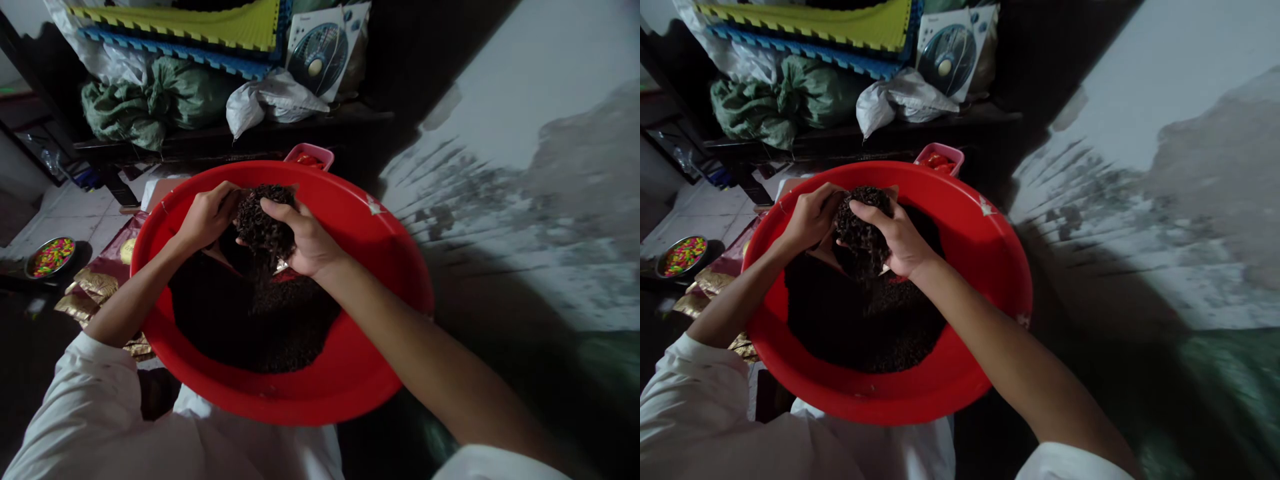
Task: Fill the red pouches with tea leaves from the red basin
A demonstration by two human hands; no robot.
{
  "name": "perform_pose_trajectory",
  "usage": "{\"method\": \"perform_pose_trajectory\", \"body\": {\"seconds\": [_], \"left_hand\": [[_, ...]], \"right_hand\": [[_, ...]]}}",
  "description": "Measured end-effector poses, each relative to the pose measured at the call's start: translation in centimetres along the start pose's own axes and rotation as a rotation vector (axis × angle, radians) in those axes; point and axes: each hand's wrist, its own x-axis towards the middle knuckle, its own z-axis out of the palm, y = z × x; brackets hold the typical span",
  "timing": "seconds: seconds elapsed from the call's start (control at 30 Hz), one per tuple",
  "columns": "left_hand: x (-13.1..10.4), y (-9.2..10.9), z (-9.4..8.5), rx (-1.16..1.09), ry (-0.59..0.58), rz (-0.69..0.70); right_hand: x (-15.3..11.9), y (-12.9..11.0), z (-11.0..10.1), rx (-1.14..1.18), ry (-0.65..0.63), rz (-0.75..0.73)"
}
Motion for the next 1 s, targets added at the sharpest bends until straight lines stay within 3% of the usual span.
{"method": "perform_pose_trajectory", "body": {"seconds": [0.7, 1.0], "left_hand": [[0.0, 0.3, 0.1, 0.02, -0.004, 0.012], [-0.2, 0.2, 0.1, 0.001, -0.018, 0.001]], "right_hand": [[1.1, 0.6, -1.6, -0.277, 0.117, -0.196], [1.4, 0.6, -1.5, -0.14, 0.065, -0.239]]}}
